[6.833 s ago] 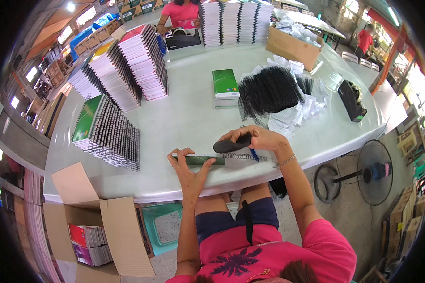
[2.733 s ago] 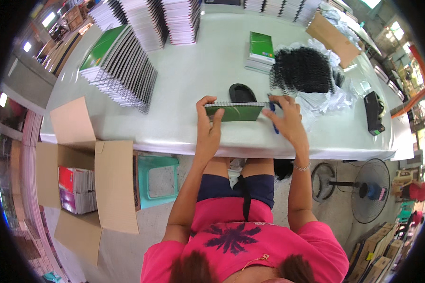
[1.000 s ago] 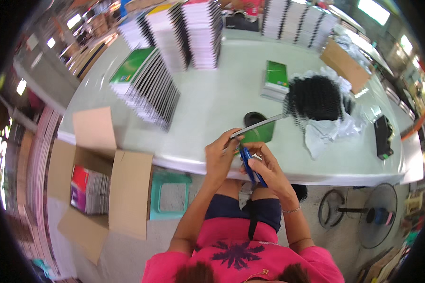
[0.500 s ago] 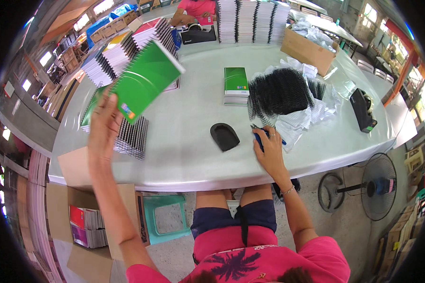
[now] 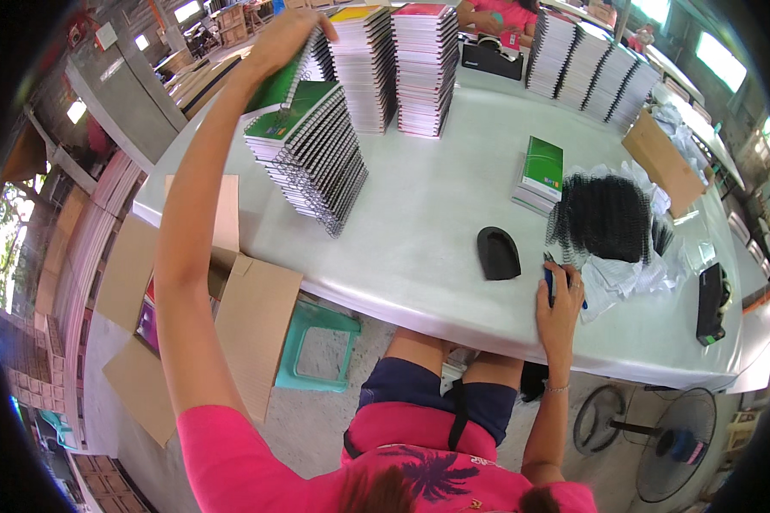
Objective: The person manually inserts spiral coils into pre-punched notebooks and uses pliers to trim and secure the ends, repeating the process for multiple notebooks.
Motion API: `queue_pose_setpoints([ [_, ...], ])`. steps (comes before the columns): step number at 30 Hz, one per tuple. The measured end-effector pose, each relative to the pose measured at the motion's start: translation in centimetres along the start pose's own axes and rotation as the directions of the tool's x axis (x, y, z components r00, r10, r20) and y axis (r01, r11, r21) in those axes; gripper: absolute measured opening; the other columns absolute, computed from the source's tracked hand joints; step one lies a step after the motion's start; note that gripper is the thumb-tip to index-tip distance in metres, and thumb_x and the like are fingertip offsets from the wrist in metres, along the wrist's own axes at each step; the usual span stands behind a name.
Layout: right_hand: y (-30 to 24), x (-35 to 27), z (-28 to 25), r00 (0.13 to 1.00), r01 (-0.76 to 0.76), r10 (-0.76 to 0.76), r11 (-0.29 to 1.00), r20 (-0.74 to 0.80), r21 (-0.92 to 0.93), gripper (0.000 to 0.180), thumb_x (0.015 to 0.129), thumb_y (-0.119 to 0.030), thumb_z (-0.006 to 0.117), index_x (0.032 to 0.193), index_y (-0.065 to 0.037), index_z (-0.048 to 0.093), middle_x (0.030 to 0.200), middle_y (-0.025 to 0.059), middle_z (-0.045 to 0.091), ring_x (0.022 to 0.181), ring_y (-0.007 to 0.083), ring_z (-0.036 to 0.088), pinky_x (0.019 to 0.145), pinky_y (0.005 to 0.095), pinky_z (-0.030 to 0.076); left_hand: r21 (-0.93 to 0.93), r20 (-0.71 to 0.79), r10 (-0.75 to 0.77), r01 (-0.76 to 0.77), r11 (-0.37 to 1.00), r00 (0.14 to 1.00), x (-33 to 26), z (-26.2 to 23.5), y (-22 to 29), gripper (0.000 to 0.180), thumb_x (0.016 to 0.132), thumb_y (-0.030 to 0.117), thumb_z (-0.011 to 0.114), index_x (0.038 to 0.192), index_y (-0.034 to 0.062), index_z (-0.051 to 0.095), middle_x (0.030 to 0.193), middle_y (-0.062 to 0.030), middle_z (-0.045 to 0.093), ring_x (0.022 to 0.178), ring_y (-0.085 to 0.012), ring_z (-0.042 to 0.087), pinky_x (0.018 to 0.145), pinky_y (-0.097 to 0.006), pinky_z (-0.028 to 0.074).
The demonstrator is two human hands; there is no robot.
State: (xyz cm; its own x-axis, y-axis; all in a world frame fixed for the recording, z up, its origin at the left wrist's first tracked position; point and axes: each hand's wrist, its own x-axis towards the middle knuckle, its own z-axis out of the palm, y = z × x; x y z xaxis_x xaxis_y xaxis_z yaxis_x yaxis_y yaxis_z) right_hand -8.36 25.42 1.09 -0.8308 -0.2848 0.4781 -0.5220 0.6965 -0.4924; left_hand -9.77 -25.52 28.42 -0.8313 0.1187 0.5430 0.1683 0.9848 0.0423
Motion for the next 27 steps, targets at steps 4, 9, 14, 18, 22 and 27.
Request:
queue_pose_setpoints([
  [4, 0.5, 0.2, -0.1, 1.0, -0.005, 0.005, 1.0, 0.007, -0.002, 0.03, 0.09, -0.011, 0.06, 0.12, -0.008, 0.061, 0.125, 0.0207, 0.051, 0.119, 0.0402, 0.046, 0.102, 0.0496, 0.035, 0.045, 0.387, -0.142, 0.135, 0.99, 0.911, -1.0, 4.5, 1.2, 0.045, 0.096, 0.038, 0.034, 0.107, 0.0251, 0.075, 0.131, -0.0107, 0.056, 0.122, -0.0302, 0.052, 0.106, -0.05, 0.035],
  [9, -0.1, 0.3, -0.4, 1.0, -0.006, 0.006, 1.0, 0.02, -0.002, 0.031, 0.09, -0.01, 0.059, 0.121, -0.007, 0.06, 0.126, 0.0205, 0.051, 0.119, 0.0404, 0.046, 0.102, 0.0496, 0.035, 0.1, 0.337, -0.302, 0.285, 0.953, 0.892, -3.7, 4.6, 1.2, 0.073, 0.087, 0.075, 0.042, 0.139, 0.0253, 0.055, 0.145, -0.0117, 0.044, 0.135, -0.0326, 0.042, 0.113, -0.058, 0.027],
  [14, 0.2, 0.2, -0.3, 1.0, 0.006, -0.006, 1.0, 0.003, 0.013, 0.031, 0.089, -0.01, 0.059, 0.121, -0.008, 0.06, 0.125, 0.02, 0.051, 0.118, 0.0404, 0.046, 0.102, 0.0495, 0.036, 0.051, 0.427, -0.239, 0.241, 0.969, 0.872, -5.2, 3.4, 2.3, 0.07, 0.086, 0.059, 0.057, 0.145, 0.0233, 0.048, 0.15, -0.0203, 0.033, 0.135, -0.0376, 0.041, 0.114, -0.047, 0.032],
  [18, 0.0, 0.2, -0.3, 1.0, 0.016, -0.016, 1.0, -0.002, 0.009, 0.03, 0.089, -0.01, 0.06, 0.119, -0.007, 0.06, 0.123, 0.0195, 0.051, 0.116, 0.0401, 0.047, 0.1, 0.0496, 0.036, -0.051, 0.453, -0.221, 0.273, 0.961, 0.863, -5.6, 2.5, 2.0, 0.065, 0.084, 0.042, 0.059, 0.145, 0.0236, 0.047, 0.149, -0.0183, 0.034, 0.131, -0.0341, 0.044, 0.113, -0.04, 0.035],
  [22, 0.1, 0.2, -0.3, 0.999, 0.03, -0.03, 1.0, -0.023, 0.003, 0.03, 0.089, -0.01, 0.06, 0.118, -0.008, 0.061, 0.121, 0.0192, 0.052, 0.113, 0.0399, 0.048, 0.099, 0.0495, 0.037, -0.004, 0.46, -0.232, 0.264, 0.965, 0.857, -5.4, 2.5, 2.6, 0.067, 0.083, 0.043, 0.06, 0.146, 0.0258, 0.046, 0.151, -0.0178, 0.032, 0.132, -0.0337, 0.043, 0.112, -0.041, 0.036],
  [27, 0.6, 0.1, 0.0, 0.998, 0.024, -0.024, 1.0, -0.058, 0.003, 0.03, 0.088, -0.01, 0.061, 0.118, -0.008, 0.061, 0.12, 0.0196, 0.052, 0.112, 0.0401, 0.049, 0.099, 0.0494, 0.037, 0.051, 0.431, -0.282, 0.289, 0.956, 0.857, -5.5, 3.0, 2.6, 0.073, 0.081, 0.051, 0.067, 0.147, 0.0294, 0.044, 0.154, -0.0196, 0.027, 0.14, -0.0411, 0.032, 0.115, -0.046, 0.03],
])
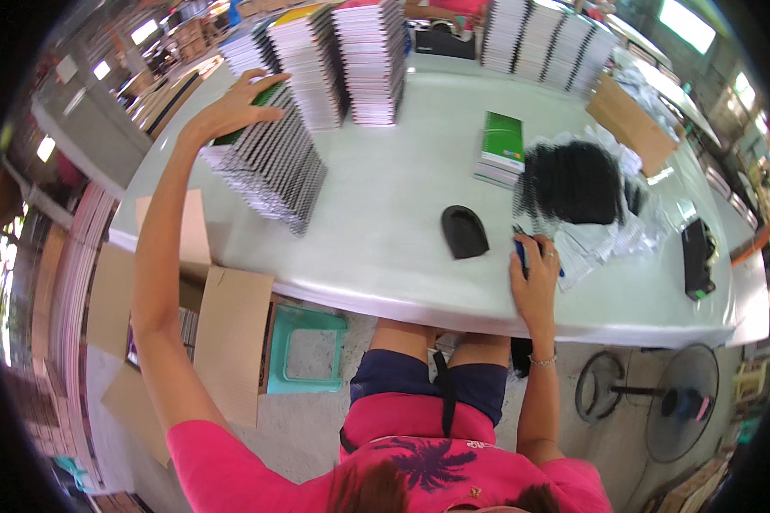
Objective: The person manually inserts spiral coils into pre-punched notebooks and uses pliers to trim and secure the ends, repeating the process for multiple notebooks.
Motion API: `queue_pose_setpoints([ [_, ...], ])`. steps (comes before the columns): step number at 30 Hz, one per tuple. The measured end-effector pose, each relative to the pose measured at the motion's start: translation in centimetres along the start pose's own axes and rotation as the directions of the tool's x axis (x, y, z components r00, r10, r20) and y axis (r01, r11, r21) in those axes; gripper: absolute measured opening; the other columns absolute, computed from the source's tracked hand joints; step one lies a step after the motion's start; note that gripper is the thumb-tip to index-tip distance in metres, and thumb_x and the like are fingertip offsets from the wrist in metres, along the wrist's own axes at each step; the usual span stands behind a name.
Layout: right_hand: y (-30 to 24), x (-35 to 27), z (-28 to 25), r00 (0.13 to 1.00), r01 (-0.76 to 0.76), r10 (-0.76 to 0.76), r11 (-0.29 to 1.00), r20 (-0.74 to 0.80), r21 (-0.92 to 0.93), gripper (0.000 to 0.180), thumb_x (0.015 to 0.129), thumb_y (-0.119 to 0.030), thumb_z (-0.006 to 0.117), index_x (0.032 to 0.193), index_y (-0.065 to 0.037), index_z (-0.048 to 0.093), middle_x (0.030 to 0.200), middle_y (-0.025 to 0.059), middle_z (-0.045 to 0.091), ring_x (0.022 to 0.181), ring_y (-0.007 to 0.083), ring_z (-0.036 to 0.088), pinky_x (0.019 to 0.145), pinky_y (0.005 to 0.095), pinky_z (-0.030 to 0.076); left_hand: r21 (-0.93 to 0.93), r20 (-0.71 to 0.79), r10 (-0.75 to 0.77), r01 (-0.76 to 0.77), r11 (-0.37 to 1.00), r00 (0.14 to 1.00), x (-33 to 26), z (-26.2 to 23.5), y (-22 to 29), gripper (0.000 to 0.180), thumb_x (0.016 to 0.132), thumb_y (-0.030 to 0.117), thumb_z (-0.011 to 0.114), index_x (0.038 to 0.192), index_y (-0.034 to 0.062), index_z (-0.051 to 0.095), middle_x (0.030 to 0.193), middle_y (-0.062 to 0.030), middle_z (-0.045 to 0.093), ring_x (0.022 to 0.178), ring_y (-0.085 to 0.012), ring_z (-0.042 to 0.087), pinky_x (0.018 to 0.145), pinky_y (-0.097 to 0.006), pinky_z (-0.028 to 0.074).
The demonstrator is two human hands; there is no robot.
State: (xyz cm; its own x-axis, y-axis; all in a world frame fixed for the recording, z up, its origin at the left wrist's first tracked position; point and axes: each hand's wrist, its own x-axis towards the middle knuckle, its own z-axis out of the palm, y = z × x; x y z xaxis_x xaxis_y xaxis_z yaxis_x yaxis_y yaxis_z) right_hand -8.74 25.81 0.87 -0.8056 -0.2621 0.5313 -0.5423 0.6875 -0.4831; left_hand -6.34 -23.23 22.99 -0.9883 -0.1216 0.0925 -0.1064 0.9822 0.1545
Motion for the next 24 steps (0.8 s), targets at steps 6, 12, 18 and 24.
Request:
queue_pose_setpoints([
  [6, 0.4, -0.1, 0.7, 0.999, 0.024, -0.024, 0.999, -0.024, 0.025, 0.032, 0.087, -0.011, 0.062, 0.118, -0.009, 0.061, 0.121, 0.0198, 0.052, 0.112, 0.0398, 0.049, 0.099, 0.0492, 0.037, 0.042, -0.023, 0.005, -0.004, 0.999, 1.0, -0.2, -0.1, -1.0, 0.07, 0.082, 0.04, 0.069, 0.147, 0.027, 0.045, 0.154, -0.0198, 0.028, 0.141, -0.0397, 0.03, 0.117, -0.048, 0.026],
  [12, 0.4, 0.0, 0.4, 0.999, 0.005, -0.005, 1.0, -0.035, 0.008, 0.032, 0.086, -0.011, 0.064, 0.118, -0.01, 0.061, 0.118, 0.0185, 0.053, 0.112, 0.0386, 0.049, 0.098, 0.0484, 0.038, 0.017, -0.048, 0.028, -0.027, 0.999, 0.998, 0.3, 0.1, -1.3, 0.07, 0.082, 0.036, 0.069, 0.147, 0.0238, 0.045, 0.155, -0.0193, 0.025, 0.141, -0.0402, 0.03, 0.117, -0.048, 0.026],
  [18, 0.6, 0.2, 0.5, 0.991, -0.006, 0.017, 0.997, -0.133, 0.083, 0.024, 0.087, -0.012, 0.066, 0.11, -0.009, 0.065, 0.116, 0.0169, 0.053, 0.108, 0.0364, 0.05, 0.095, 0.0457, 0.04, 0.268, -0.031, 0.03, -0.021, 0.963, 0.999, 0.2, -0.9, 0.8, 0.087, 0.08, 0.07, 0.062, 0.15, 0.0237, 0.039, 0.157, -0.0226, 0.022, 0.145, -0.0433, 0.023, 0.116, -0.053, 0.024],
  [24, -0.3, 5.0, -0.2, 0.98, 0.136, -0.114, 0.982, -0.163, 0.129, 0.017, 0.084, -0.006, 0.066, 0.101, -0.006, 0.067, 0.111, 0.0148, 0.054, 0.104, 0.0334, 0.052, 0.091, 0.0421, 0.042, 0.124, -0.105, 0.243, -0.23, 0.965, 0.964, -0.7, -3.3, 8.3, 0.084, 0.079, 0.061, 0.07, 0.149, 0.0271, 0.04, 0.159, -0.0212, 0.02, 0.146, -0.0425, 0.022, 0.116, -0.054, 0.026],
])
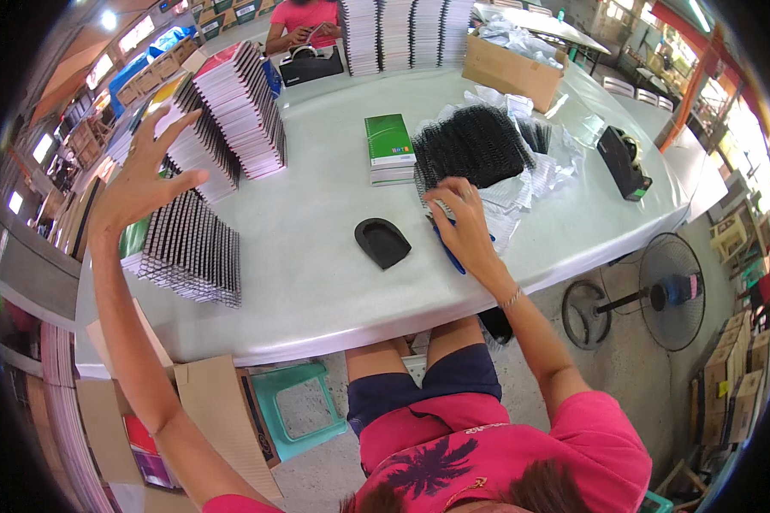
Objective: The person manually inserts spiral coils into pre-punched notebooks and uses pliers to trim and secure the ends, repeating the process for multiple notebooks.
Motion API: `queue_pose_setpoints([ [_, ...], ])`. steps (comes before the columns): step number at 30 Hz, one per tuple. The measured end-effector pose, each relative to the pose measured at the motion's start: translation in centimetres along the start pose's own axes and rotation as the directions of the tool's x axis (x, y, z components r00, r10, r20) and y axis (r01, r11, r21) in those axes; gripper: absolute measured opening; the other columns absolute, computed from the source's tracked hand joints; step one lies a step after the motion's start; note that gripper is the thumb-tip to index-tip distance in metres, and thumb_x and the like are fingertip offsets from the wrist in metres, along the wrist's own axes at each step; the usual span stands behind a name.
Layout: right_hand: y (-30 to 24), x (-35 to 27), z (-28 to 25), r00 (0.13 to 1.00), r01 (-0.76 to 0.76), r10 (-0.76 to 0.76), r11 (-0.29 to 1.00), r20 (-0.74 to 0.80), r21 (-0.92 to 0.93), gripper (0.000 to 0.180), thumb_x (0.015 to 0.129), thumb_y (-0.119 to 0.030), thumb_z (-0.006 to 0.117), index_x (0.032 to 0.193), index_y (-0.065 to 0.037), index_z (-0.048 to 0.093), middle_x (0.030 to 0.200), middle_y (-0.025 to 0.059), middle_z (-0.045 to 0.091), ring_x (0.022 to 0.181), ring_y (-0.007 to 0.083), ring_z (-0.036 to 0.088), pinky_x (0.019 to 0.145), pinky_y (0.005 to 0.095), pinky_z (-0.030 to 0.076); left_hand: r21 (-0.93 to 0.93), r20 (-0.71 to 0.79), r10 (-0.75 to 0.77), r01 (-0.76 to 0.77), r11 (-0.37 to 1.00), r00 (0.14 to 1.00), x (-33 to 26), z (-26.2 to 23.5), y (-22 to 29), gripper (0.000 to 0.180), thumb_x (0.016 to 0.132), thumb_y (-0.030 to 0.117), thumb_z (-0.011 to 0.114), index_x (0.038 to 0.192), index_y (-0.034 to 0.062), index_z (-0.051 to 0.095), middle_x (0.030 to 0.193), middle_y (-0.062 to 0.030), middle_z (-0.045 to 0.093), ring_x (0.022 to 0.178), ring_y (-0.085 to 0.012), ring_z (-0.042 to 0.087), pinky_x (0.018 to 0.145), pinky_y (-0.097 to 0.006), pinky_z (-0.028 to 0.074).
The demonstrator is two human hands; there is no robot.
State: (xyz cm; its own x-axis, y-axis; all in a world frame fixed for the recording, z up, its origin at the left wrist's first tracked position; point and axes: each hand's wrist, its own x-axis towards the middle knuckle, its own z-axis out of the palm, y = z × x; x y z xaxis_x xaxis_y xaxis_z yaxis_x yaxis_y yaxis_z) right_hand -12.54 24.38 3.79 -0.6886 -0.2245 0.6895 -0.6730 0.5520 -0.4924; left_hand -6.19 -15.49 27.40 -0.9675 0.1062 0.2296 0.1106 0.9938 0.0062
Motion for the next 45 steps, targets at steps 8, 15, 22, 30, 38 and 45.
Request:
queue_pose_setpoints([
  [8, 1.8, 7.0, 4.7, 0.987, 0.133, -0.13, 0.991, 0.099, -0.02, 0.036, 0.082, -0.005, 0.069, 0.116, -0.005, 0.061, 0.118, 0.0179, 0.053, 0.11, 0.0358, 0.051, 0.096, 0.0427, 0.043, -0.494, -0.033, 0.293, -0.271, 0.826, 0.956, 1.8, 5.1, 7.6, 0.073, 0.088, 0.046, 0.068, 0.149, 0.0174, 0.04, 0.152, -0.0108, 0.037, 0.14, -0.031, 0.035, 0.114, -0.044, 0.029],
  [15, 2.6, 7.4, 6.0, 0.969, 0.185, -0.163, 0.977, 0.188, -0.109, 0.044, 0.079, -0.002, 0.069, 0.121, -0.004, 0.055, 0.12, 0.0196, 0.052, 0.11, 0.0373, 0.051, 0.095, 0.0452, 0.044, -0.725, 0.349, 0.374, -0.005, 0.689, 0.859, 0.4, 20.0, 13.3, 0.084, 0.079, 0.043, 0.078, 0.15, 0.0196, 0.039, 0.146, -0.0156, 0.04, 0.123, -0.0364, 0.049, 0.103, -0.049, 0.044],
  [22, 4.0, 7.4, 5.7, 0.953, 0.208, -0.16, 0.963, 0.258, -0.17, 0.042, 0.08, -0.001, 0.066, 0.121, -0.002, 0.055, 0.118, 0.0159, 0.055, 0.109, 0.0351, 0.052, 0.094, 0.0432, 0.045, -0.56, 0.172, 0.221, -0.09, 0.824, 0.96, -1.3, 22.4, 17.2, 0.084, 0.065, 0.029, 0.083, 0.142, 0.0205, 0.049, 0.138, -0.0156, 0.042, 0.118, -0.0435, 0.042, 0.105, -0.053, 0.042],
  [30, 4.3, 7.3, 6.9, 0.963, 0.269, -0.254, 0.934, 0.094, -0.234, 0.029, 0.078, 0.001, 0.062, 0.107, -0.003, 0.059, 0.105, 0.0129, 0.058, 0.1, 0.0315, 0.056, 0.087, 0.0413, 0.046, -0.582, 0.084, 0.209, -0.123, 0.804, 0.974, -0.6, 23.3, 17.4, 0.071, 0.069, 0.019, 0.079, 0.135, 0.019, 0.055, 0.138, -0.0138, 0.042, 0.12, -0.0409, 0.039, 0.107, -0.05, 0.038],
  [38, 4.9, 7.9, 7.0, 0.969, 0.23, -0.206, 0.954, 0.139, -0.191, 0.028, 0.079, 0.003, 0.064, 0.105, -0.003, 0.059, 0.106, 0.0125, 0.057, 0.099, 0.0334, 0.054, 0.085, 0.0437, 0.045, -0.692, -0.012, 0.08, -0.066, 0.718, 0.997, -1.7, 23.4, 16.8, 0.064, 0.077, 0.03, 0.079, 0.135, 0.0172, 0.056, 0.139, -0.0139, 0.041, 0.123, -0.0373, 0.04, 0.108, -0.048, 0.036],
  [45, 4.2, 7.4, 5.9, 0.958, 0.269, -0.241, 0.942, 0.153, -0.2, 0.022, 0.076, 0.003, 0.058, 0.098, -0.002, 0.057, 0.101, 0.0136, 0.056, 0.093, 0.0324, 0.055, 0.081, 0.0425, 0.048, -0.751, -0.204, -0.154, -0.053, 0.658, 0.967, -3.5, 21.4, 17.8, 0.051, 0.088, 0.031, 0.07, 0.136, 0.0161, 0.056, 0.139, -0.0131, 0.043, 0.125, -0.0316, 0.042, 0.107, -0.047, 0.035],
])
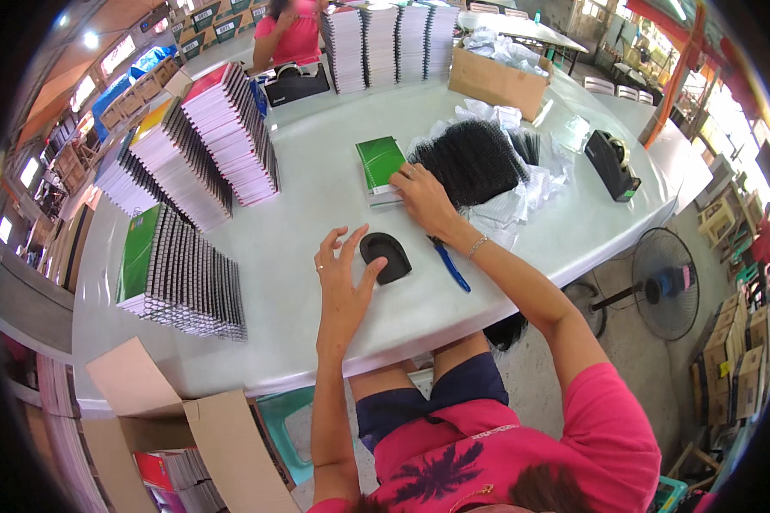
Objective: The person manually inserts spiral coils into pre-punched notebooks and uses pliers to trim and secure the ends, repeating the process for multiple notebooks.
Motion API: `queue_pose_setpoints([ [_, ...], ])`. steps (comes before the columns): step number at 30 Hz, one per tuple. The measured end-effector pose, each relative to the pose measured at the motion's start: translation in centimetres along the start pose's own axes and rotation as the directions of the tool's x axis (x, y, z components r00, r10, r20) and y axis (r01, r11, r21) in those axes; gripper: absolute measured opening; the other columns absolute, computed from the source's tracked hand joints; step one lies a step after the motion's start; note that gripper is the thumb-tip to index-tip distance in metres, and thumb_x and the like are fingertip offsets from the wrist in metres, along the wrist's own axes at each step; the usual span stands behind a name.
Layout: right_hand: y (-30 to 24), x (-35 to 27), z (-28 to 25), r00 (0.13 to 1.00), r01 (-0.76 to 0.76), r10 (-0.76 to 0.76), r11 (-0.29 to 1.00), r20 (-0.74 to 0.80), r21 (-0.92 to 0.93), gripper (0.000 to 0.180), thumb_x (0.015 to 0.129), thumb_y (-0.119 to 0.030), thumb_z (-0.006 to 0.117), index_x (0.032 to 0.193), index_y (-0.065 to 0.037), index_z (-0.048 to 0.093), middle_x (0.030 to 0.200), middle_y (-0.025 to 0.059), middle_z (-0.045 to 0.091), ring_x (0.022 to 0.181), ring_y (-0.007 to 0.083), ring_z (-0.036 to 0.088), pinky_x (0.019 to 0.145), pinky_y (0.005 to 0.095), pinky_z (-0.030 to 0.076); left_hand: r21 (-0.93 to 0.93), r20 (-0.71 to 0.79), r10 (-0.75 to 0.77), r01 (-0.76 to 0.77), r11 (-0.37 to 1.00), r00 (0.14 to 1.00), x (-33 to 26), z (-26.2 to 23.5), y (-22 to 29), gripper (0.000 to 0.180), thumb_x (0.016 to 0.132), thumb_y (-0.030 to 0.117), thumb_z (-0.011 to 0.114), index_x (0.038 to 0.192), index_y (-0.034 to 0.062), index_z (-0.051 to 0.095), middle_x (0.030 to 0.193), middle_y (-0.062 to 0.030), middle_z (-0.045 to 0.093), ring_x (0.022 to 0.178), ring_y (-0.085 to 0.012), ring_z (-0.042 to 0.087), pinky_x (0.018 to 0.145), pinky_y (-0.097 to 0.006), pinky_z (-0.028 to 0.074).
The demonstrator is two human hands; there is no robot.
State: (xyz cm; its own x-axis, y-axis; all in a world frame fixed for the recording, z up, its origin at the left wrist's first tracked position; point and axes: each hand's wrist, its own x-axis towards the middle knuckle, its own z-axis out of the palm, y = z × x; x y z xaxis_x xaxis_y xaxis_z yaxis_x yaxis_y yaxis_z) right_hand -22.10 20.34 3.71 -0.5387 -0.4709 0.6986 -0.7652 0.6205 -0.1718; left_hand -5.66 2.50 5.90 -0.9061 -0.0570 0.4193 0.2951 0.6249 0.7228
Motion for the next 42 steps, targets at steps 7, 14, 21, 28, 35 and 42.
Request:
queue_pose_setpoints([
  [7, -3.3, -0.5, -4.1, 0.975, 0.002, 0.013, 0.998, -0.22, 0.068, 0.018, 0.078, 0.0, 0.067, 0.093, -0.002, 0.057, 0.091, 0.0111, 0.056, 0.084, 0.0307, 0.059, 0.07, 0.0409, 0.05, -0.551, 0.067, -0.113, 0.131, 0.824, 0.991, 0.1, 1.0, 1.0, 0.062, 0.097, 0.041, 0.06, 0.146, 0.0096, 0.041, 0.134, -0.0111, 0.051, 0.121, -0.0213, 0.05, 0.102, -0.04, 0.041],
  [14, -10.4, -7.1, -7.6, 0.921, 0.149, -0.087, 0.979, -0.38, 0.137, 0.03, 0.069, 0.001, 0.076, 0.098, -0.002, 0.066, 0.088, 0.0094, 0.063, 0.083, 0.0292, 0.064, 0.071, 0.0395, 0.053, -0.893, 0.232, -0.237, 0.303, 0.332, 0.943, -1.3, 1.3, 4.8, 0.075, 0.099, 0.055, 0.048, 0.15, 0.0057, 0.023, 0.123, -0.0088, 0.054, 0.111, -0.0163, 0.053, 0.095, -0.032, 0.043],
  [21, -13.7, -12.3, -7.7, 0.975, 0.164, -0.117, 0.952, -0.188, 0.259, 0.033, 0.071, -0.005, 0.078, 0.102, -0.007, 0.068, 0.103, 0.0072, 0.061, 0.102, 0.0278, 0.06, 0.087, 0.0419, 0.05, -0.582, 0.122, -0.19, 0.225, 0.782, 0.974, -4.8, 1.3, 4.6, 0.052, 0.095, 0.013, 0.061, 0.139, 0.0049, 0.035, 0.116, -0.0066, 0.057, 0.1, -0.0139, 0.056, 0.084, -0.027, 0.048],
  [28, -12.8, -12.3, -9.2, 0.935, -0.262, 0.343, 0.835, -0.087, 0.484, 0.045, 0.076, -0.009, 0.079, 0.117, -0.007, 0.061, 0.119, 0.0148, 0.055, 0.118, 0.0311, 0.051, 0.103, 0.0431, 0.039, -0.056, 0.228, -0.112, 0.128, 0.99, 0.967, -4.9, -3.3, 6.4, 0.028, 0.087, 0.002, 0.061, 0.115, 0.0011, 0.062, 0.1, -0.0153, 0.068, 0.092, -0.0262, 0.067, 0.079, -0.037, 0.051],
  [35, -12.5, -12.8, -7.2, 0.82, -0.492, 0.511, 0.396, 0.259, 0.775, 0.045, 0.085, -0.005, 0.07, 0.126, -0.004, 0.053, 0.111, 0.0133, 0.056, 0.11, 0.0247, 0.055, 0.101, 0.0361, 0.04, 0.258, 0.312, -0.027, -0.057, 0.964, 0.95, -4.7, -3.5, 5.2, 0.028, 0.083, 0.002, 0.06, 0.109, 0.0071, 0.067, 0.099, -0.0134, 0.068, 0.091, -0.0314, 0.063, 0.091, -0.042, 0.042],
  [42, -13.4, -12.8, -6.9, 0.819, -0.566, 0.454, 0.543, 0.351, 0.62, 0.045, 0.089, 0.001, 0.062, 0.13, -0.008, 0.048, 0.107, 0.0138, 0.058, 0.099, 0.0234, 0.06, 0.087, 0.0333, 0.047, 0.485, 0.192, 0.003, -0.097, 0.869, 0.981, -6.1, -1.8, 4.8, 0.036, 0.08, -0.004, 0.054, 0.112, 0.0107, 0.064, 0.119, -0.0052, 0.056, 0.115, -0.0262, 0.05, 0.103, -0.046, 0.031],
])
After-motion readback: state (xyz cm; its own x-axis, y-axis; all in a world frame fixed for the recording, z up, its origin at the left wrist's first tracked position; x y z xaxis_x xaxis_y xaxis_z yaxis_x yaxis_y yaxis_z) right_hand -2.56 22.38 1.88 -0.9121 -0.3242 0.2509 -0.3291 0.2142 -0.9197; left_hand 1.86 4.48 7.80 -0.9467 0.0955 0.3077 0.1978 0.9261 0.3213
